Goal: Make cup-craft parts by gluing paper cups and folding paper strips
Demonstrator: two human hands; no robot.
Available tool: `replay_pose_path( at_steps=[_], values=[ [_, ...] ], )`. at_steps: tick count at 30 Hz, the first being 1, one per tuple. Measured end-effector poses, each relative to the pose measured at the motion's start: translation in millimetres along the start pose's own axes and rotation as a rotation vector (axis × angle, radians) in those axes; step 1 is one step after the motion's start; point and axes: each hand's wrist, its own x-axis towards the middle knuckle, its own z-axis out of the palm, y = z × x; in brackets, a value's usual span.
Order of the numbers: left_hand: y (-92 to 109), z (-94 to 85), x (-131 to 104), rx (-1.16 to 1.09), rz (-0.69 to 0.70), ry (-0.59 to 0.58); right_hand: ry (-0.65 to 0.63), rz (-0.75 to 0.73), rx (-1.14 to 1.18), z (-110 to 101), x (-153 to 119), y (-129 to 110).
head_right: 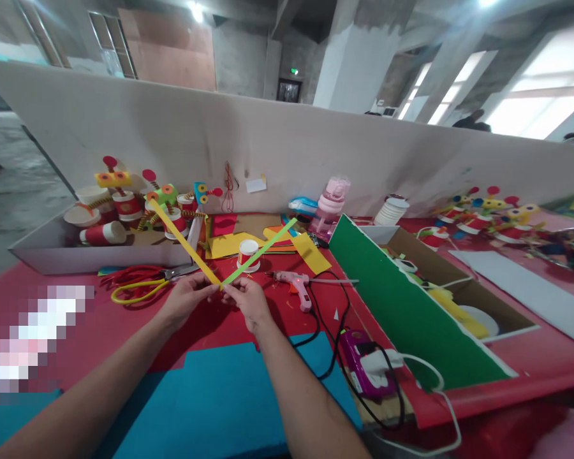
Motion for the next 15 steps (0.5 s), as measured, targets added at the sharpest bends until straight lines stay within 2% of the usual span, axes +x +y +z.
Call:
replay_pose_path(
  at_steps=[5,10,15],
  values=[
    [0.5,-1.6,-0.3,-0.095,-0.011,-0.065,0.023,-0.027,-0.007,3.5,-0.2,4.3],
    [1.1,7.9,-4.3,-0.24,-0.038,-0.007,0.173,-0.093,0.099,7.8,3.0,12.5],
    [-1.8,20.3,-8.5,-0.17,-0.06,0.081,0.19,-0.135,0.141,11.7,3.9,20.1]
  ],
)
